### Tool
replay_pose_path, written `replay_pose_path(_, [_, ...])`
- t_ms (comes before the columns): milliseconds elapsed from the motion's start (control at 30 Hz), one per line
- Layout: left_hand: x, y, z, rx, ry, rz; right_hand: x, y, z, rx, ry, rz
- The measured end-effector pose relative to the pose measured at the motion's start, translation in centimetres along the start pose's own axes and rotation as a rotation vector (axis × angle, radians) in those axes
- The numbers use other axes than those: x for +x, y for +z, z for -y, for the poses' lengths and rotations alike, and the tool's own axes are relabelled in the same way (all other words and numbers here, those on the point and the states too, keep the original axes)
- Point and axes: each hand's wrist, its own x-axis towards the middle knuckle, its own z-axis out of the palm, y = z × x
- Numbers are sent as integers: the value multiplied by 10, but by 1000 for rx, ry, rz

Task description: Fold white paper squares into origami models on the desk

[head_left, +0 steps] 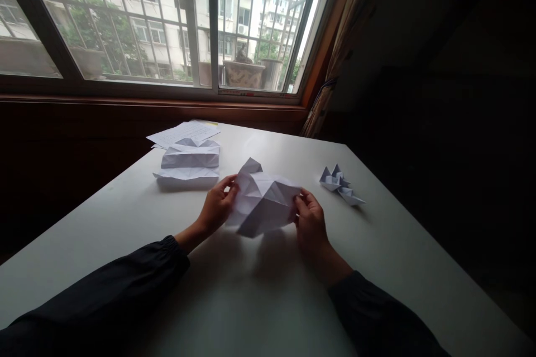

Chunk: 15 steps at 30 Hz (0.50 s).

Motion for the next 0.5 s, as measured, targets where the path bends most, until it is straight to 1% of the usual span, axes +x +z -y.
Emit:
replay_pose_path(100, [2,-13,-4,171,104,-48,12,-14,-8,-203,-161,-84])
replay_pose_path(200, [2,-31,-11,362,236,-64,22,-28,-12,-375,-246,-140])
replay_pose_path(300, [-1,-52,-12,506,336,-89,29,-40,-10,-470,-306,-172])
replay_pose_path(367, [-5,-65,-9,573,384,-47,30,-45,-8,-529,-304,-144])
replay_pose_path(500, [-9,-84,-4,665,398,149,26,-46,-2,-664,-319,-87])
